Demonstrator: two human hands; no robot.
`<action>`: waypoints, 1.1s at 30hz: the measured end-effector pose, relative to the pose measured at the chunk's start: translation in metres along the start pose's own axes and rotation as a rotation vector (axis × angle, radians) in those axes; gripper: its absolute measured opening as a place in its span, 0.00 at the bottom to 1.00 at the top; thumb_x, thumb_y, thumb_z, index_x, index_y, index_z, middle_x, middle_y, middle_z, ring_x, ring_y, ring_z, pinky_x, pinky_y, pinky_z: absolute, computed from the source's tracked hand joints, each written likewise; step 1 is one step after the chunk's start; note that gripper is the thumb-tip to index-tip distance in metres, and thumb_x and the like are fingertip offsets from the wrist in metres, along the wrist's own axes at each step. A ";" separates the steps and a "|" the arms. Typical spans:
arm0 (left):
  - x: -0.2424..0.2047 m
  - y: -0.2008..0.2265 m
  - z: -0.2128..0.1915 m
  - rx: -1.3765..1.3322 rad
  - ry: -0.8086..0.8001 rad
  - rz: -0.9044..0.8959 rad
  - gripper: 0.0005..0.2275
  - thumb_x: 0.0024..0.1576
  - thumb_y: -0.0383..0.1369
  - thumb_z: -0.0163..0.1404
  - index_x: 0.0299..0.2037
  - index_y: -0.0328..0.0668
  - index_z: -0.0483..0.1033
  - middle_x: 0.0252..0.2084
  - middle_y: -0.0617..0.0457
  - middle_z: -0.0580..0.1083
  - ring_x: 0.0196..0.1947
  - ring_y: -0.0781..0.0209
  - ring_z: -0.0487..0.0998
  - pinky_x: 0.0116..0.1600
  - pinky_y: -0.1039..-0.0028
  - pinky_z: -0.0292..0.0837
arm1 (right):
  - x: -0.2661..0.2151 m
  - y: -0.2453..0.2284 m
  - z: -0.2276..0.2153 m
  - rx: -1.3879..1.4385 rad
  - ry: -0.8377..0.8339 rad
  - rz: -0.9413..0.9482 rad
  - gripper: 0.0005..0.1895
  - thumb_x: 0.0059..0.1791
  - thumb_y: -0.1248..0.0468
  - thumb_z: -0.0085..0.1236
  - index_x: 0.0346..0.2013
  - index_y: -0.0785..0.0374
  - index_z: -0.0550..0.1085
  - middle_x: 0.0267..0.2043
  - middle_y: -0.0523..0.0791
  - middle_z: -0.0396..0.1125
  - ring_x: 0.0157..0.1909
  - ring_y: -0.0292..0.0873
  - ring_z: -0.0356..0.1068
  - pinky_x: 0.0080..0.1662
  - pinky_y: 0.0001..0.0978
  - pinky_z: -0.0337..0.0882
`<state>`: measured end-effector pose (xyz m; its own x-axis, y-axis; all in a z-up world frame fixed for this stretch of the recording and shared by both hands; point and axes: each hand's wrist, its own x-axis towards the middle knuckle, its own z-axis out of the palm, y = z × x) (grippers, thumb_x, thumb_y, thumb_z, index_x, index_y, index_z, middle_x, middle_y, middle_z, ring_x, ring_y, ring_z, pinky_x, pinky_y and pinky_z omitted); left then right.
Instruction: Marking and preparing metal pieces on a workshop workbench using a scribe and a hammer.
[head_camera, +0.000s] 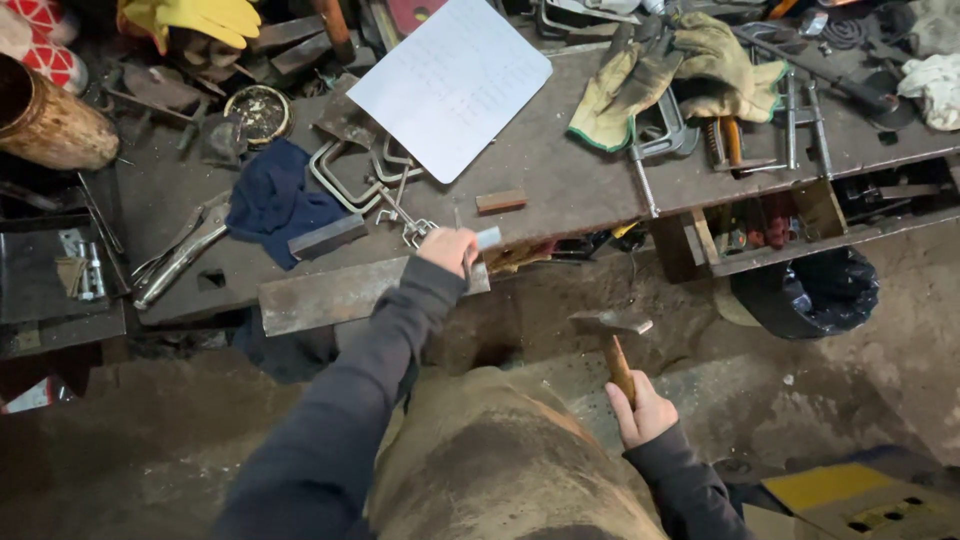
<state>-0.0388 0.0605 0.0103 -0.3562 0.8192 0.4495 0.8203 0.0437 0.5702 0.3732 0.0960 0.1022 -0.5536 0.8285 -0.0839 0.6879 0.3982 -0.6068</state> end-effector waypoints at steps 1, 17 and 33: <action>0.017 0.017 -0.016 0.002 0.003 0.002 0.08 0.51 0.29 0.61 0.35 0.45 0.73 0.31 0.47 0.74 0.37 0.41 0.74 0.44 0.56 0.70 | 0.000 0.004 0.000 0.001 0.003 -0.004 0.14 0.50 0.55 0.57 0.46 0.58 0.73 0.25 0.52 0.71 0.29 0.55 0.75 0.32 0.42 0.72; -0.042 -0.101 -0.197 0.186 -0.107 -0.455 0.16 0.47 0.31 0.65 0.40 0.41 0.70 0.32 0.39 0.73 0.37 0.36 0.75 0.41 0.51 0.69 | 0.007 -0.046 0.023 -0.025 -0.085 -0.007 0.13 0.50 0.55 0.56 0.46 0.57 0.73 0.22 0.50 0.70 0.26 0.53 0.75 0.30 0.41 0.72; -0.065 -0.003 -0.162 -0.237 0.047 -0.492 0.17 0.46 0.32 0.68 0.38 0.43 0.71 0.30 0.55 0.76 0.27 0.66 0.77 0.35 0.73 0.75 | 0.016 -0.075 0.034 0.083 -0.036 -0.032 0.19 0.45 0.53 0.66 0.42 0.60 0.73 0.20 0.47 0.66 0.20 0.44 0.71 0.29 0.35 0.70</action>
<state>-0.0904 -0.0854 0.0907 -0.6964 0.7079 0.1178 0.4308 0.2811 0.8576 0.2969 0.0661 0.1195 -0.5924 0.8005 -0.0907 0.6293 0.3894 -0.6726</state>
